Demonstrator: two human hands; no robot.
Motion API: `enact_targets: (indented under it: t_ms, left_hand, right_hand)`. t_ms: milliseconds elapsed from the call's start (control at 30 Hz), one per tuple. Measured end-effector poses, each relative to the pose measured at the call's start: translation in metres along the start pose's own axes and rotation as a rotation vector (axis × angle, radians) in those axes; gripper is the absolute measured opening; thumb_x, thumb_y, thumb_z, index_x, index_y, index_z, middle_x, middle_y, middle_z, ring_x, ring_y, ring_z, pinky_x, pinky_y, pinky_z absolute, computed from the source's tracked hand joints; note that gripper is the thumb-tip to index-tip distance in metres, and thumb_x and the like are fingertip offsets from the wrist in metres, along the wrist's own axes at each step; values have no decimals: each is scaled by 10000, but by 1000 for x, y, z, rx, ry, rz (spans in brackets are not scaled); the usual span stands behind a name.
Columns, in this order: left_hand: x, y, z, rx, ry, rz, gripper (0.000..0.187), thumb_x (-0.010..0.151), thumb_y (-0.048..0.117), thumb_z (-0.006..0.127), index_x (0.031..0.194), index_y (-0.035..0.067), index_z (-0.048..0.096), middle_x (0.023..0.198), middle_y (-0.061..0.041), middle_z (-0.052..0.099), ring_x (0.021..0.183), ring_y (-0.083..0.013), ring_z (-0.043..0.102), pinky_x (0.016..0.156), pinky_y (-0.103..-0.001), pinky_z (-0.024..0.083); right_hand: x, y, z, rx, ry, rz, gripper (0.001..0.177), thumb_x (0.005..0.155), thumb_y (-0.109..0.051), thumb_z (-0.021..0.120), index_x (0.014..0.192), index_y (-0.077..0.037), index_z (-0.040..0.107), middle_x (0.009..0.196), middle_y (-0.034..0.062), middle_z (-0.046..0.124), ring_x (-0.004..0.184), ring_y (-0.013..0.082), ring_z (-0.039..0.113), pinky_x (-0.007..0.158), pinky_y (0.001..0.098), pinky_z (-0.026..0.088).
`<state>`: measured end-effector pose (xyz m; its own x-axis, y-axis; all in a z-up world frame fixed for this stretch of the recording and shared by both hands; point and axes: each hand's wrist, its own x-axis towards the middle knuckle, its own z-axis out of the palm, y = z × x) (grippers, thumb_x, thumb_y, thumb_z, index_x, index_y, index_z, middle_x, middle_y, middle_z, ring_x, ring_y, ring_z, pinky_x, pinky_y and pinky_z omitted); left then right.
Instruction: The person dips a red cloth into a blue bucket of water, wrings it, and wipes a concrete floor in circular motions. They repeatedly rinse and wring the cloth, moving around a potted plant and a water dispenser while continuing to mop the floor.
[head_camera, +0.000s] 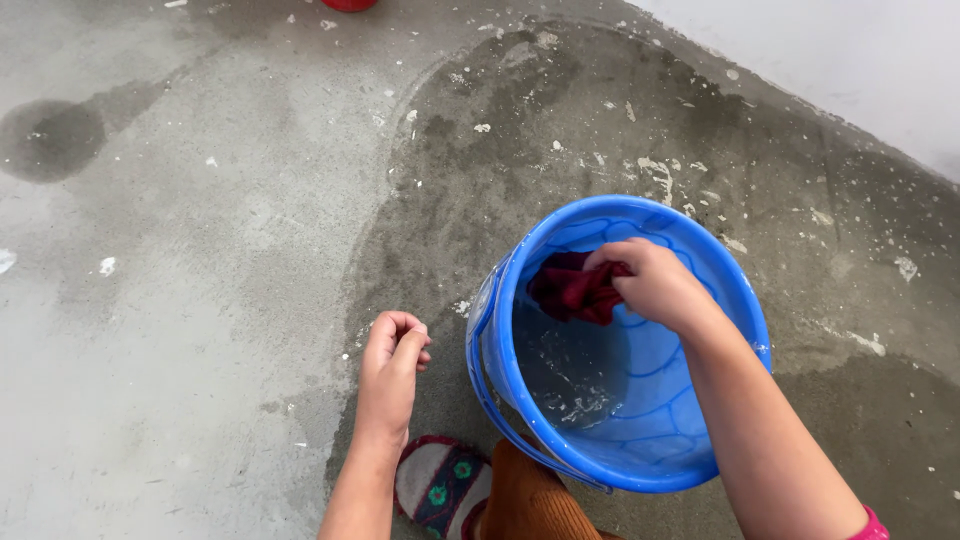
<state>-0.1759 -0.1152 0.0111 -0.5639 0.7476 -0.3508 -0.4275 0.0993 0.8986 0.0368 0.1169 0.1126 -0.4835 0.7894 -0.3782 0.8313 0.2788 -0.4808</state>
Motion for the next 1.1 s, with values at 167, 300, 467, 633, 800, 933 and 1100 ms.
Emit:
enact_targets:
  t_ms: [167, 300, 467, 633, 800, 933, 1100]
  left_hand:
    - [-3, 1, 3, 3, 1, -6, 77, 956, 164, 588, 936, 90, 583, 850, 6, 576, 762, -90, 522, 707, -267, 454]
    - [-5, 3, 6, 23, -5, -3, 80, 954, 169, 583, 937, 92, 587, 850, 12, 571, 767, -88, 525, 710, -263, 455]
    - [-6, 4, 10, 20, 4, 0, 76, 938, 164, 588, 924, 89, 588, 849, 14, 576, 765, -94, 530, 711, -269, 467]
    - [-5, 5, 11, 8, -16, 14, 81, 947, 163, 589, 923, 85, 587, 846, 9, 563, 770, -98, 520, 716, -271, 456]
    - [-5, 7, 10, 10, -7, 4, 87, 949, 168, 585, 918, 86, 588, 849, 12, 570, 775, -94, 524, 718, -270, 461]
    - [-4, 5, 11, -4, -13, 0, 84, 950, 167, 585, 920, 88, 589, 846, 14, 565, 770, -94, 523, 715, -270, 458]
    - [-2, 3, 13, 4, -18, 15, 87, 949, 163, 591, 914, 84, 593, 837, 14, 566, 765, -94, 520, 711, -271, 460]
  right_hand:
    - [-14, 5, -6, 184, 205, -66, 271, 755, 103, 528, 875, -42, 724, 940, 91, 637, 796, 250, 648, 624, 387, 536]
    - [-24, 1, -7, 133, 361, -223, 262, 732, 90, 491, 860, -15, 694, 913, 119, 637, 905, 272, 635, 812, 354, 496]
    - [-32, -6, -8, 127, 424, -292, 260, 740, 76, 466, 851, -9, 685, 924, 128, 646, 926, 280, 639, 846, 344, 495]
    - [-39, -20, -13, 138, 428, -237, 287, 731, 79, 472, 850, -25, 711, 921, 117, 672, 859, 270, 657, 771, 348, 517]
    - [-38, -16, -11, 115, 432, -263, 295, 720, 79, 483, 853, -28, 724, 906, 120, 680, 839, 269, 661, 761, 349, 522]
    - [-38, -16, -9, 128, 430, -255, 294, 718, 78, 482, 848, -31, 723, 913, 122, 684, 842, 277, 663, 766, 351, 527]
    - [-38, -20, -8, 98, 429, -237, 278, 733, 72, 496, 852, -31, 725, 915, 130, 684, 834, 290, 660, 753, 362, 522]
